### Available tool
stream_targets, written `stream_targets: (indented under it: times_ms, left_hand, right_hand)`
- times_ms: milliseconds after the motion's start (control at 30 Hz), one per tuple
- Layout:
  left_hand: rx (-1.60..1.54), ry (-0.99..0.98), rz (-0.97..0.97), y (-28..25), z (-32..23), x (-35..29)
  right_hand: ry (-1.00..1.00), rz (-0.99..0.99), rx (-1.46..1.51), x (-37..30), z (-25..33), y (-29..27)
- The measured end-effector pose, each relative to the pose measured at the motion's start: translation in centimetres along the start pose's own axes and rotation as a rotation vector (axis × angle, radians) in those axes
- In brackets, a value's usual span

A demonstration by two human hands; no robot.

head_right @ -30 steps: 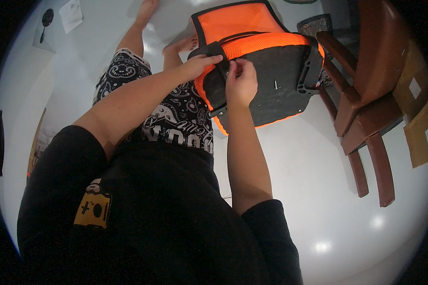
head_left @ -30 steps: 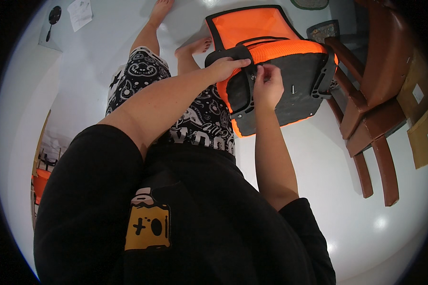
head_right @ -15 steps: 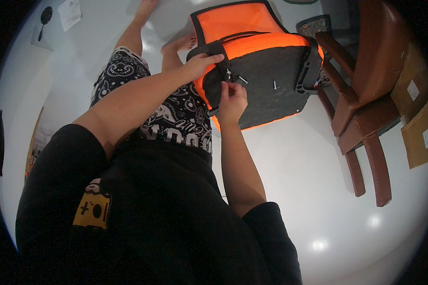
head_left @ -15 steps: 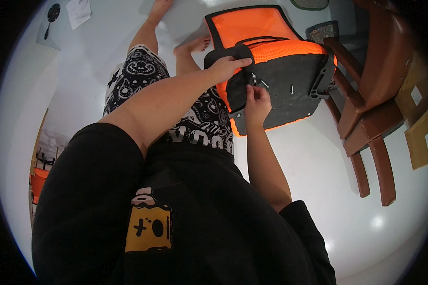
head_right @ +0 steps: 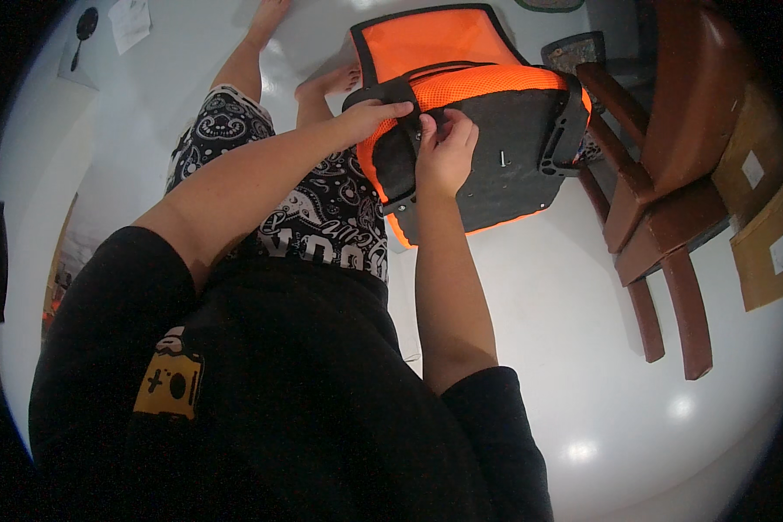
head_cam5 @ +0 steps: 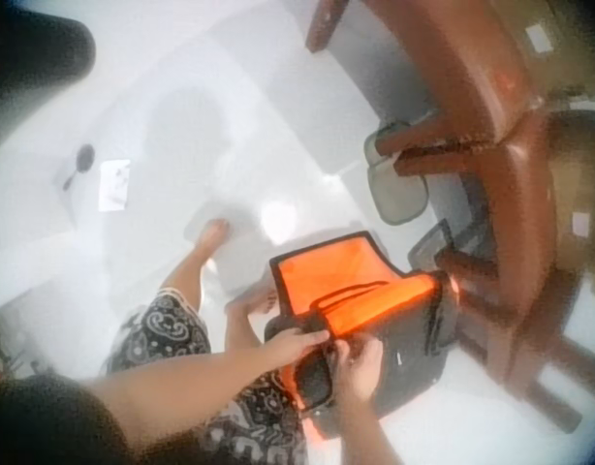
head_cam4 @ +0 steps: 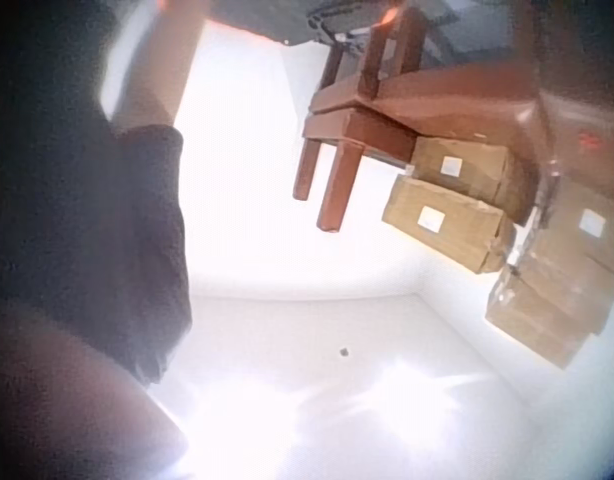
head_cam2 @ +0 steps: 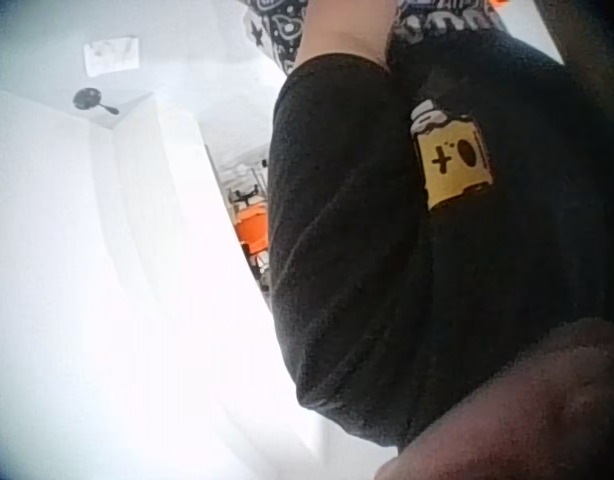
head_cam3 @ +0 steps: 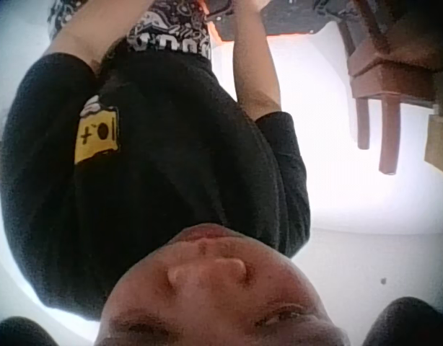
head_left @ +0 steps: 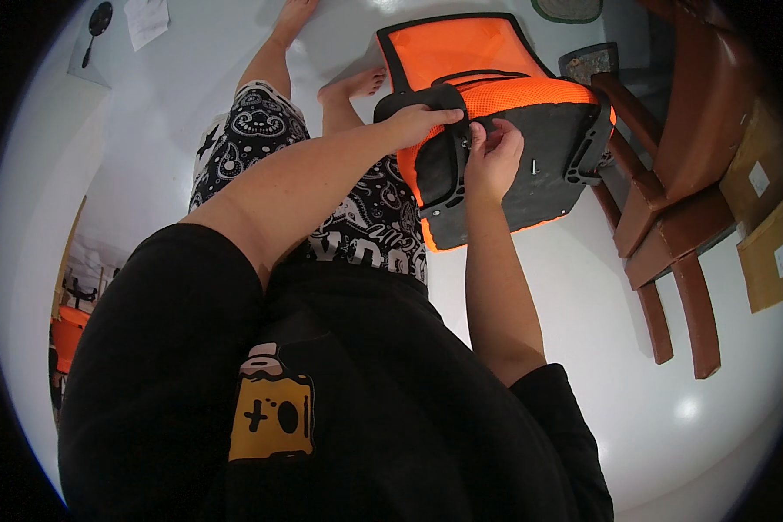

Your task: The person assembles an office chair by attaching the orange mesh seat cover to the black plastic frame using screws. They insert and tighten multiple screws at various points around the seat perimeter.

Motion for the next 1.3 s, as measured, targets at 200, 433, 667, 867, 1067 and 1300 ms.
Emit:
stream_targets:
  times_ms: [200, 433, 667, 867, 1067, 1300]
  left_hand:
    - [0.058, -0.03, -0.005, 0.5, -1.1, -1.6]
    - [0.036, -0.032, -0.065, 0.4, -1.4, -2.4]
    - [-0.013, -0.004, 0.02, 0.2, -0.8, -1.0]
    - [0.027, -0.055, -0.007, 0.3, -1.0, -1.7]
    - [0.016, -0.045, -0.019, 0.0, -0.6, -0.6]
    - [-0.041, -0.019, -0.04, 0.7, -1.2, -1.7]
  right_hand:
    - [-0.079, -0.009, -0.05, -0.6, -3.7, -0.6]
    - [0.019, 0.155, 0.004, -3.7, -3.9, -0.5]
    - [-0.043, 0.085, 0.085, -1.7, -1.2, 0.1]
    - [-0.041, 0.125, 0.129, -2.0, -1.9, 0.2]
    - [0.383, 0.021, 0.428, -1.1, -2.6, 0.7]
    - [0.116, 0.083, 0.05, -5.8, -4.6, 0.6]
Point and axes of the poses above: each hand's wrist, its own x-axis towards the middle knuckle, its own y-axis out of the palm, z = x × y, the point moved 3 cm from there along x, towards the middle knuckle, and after that the axes turned 13 degrees about -y, right-handed, at the moved point
